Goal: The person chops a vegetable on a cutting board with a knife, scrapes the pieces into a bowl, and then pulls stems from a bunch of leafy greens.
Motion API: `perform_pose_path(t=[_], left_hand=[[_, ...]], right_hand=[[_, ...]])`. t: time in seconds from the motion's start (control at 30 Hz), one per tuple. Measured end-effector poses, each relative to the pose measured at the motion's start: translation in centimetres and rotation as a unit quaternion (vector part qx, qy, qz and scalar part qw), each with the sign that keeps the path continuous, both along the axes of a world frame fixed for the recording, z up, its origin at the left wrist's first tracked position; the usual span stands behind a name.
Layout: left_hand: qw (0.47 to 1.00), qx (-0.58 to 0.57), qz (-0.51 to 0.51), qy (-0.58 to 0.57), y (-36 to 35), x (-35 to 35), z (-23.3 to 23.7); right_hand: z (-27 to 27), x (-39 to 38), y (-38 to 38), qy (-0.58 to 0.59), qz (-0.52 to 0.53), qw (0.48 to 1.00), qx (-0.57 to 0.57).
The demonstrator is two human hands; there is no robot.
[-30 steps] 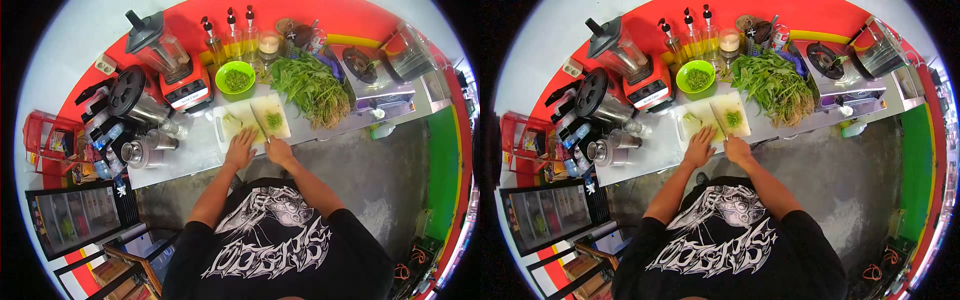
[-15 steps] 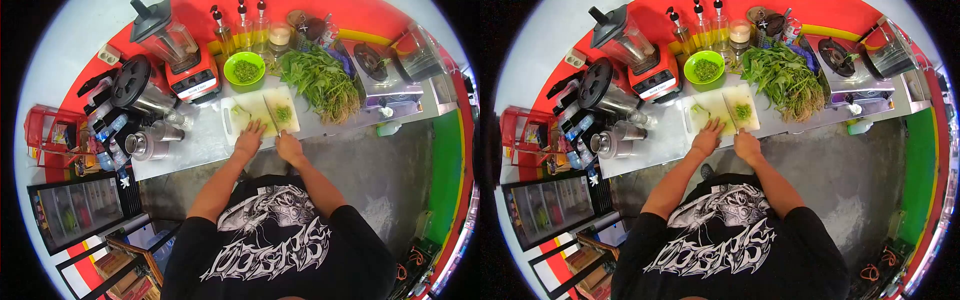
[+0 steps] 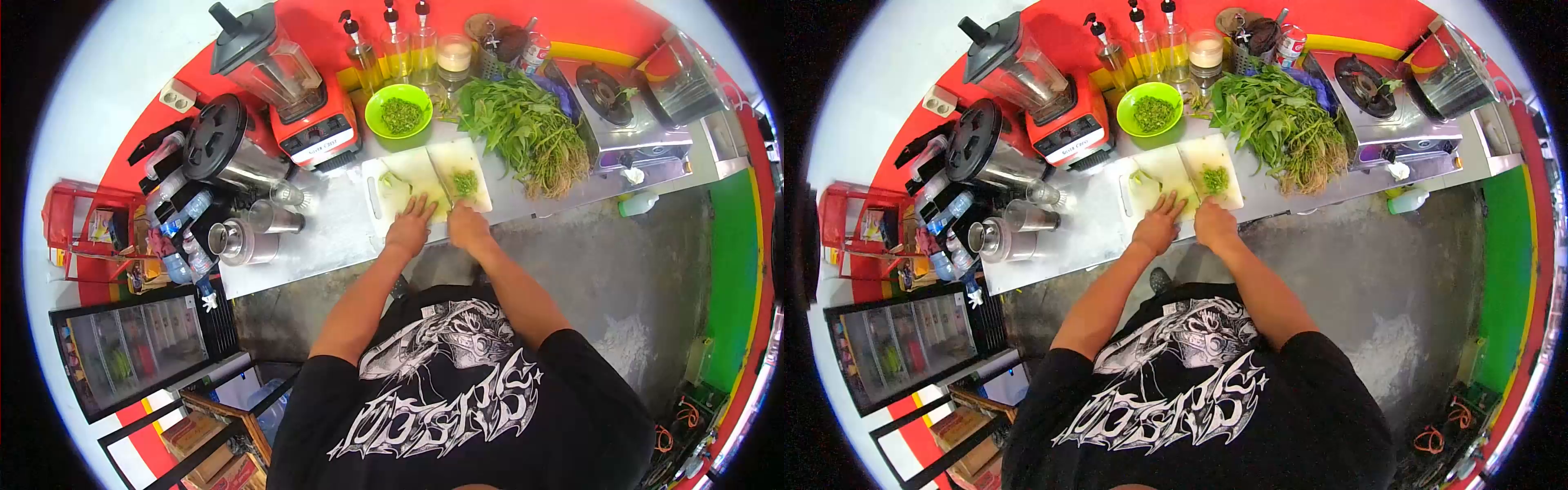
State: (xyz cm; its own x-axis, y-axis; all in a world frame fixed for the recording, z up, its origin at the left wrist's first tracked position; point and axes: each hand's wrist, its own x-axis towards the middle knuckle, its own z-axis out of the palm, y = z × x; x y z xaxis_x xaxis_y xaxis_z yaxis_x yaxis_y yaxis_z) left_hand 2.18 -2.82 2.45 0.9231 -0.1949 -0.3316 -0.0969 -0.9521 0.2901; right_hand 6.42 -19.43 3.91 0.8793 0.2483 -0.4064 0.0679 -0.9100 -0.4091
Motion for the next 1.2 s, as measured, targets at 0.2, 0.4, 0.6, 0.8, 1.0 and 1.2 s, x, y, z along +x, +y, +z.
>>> perform_pose_path(t=[0.2,0.4,0.6,0.8,1.0,1.2], left_hand=[[1.0,0.0,0.006,0.0,0.1,0.0,0.3],[1.0,-0.019,0.003,-0.004,0.1,-0.2,0.3],[0.999,-0.024,0.018,-0.027,-0.3,-0.6,0.3],[0.999,-0.025,0.02,-0.032,-0.3,-0.4,-0.1],[0.997,-0.045,0.039,-0.039,-0.2,-0.1,-0.4],[0.999,-0.021,0.016,-0.044,0.3,0.3,-0.4]], right_hand=[[0.5,-1.2,0.1,0.038,-0.013,0.999,-0.005],[-1.1,0.3,0.3,0.004,0.004,1.0,0.014],[-0.5,-0.9,-0.1,0.025,-0.01,1.0,0.009],[-0.2,0.2,0.0,0.03,0.008,0.999,0.011],[-0.7,-1.0,0.1,0.021,-0.01,1.0,-0.009],[-1.0,0.6,0.6,0.001,0.031,1.0,-0.006]])
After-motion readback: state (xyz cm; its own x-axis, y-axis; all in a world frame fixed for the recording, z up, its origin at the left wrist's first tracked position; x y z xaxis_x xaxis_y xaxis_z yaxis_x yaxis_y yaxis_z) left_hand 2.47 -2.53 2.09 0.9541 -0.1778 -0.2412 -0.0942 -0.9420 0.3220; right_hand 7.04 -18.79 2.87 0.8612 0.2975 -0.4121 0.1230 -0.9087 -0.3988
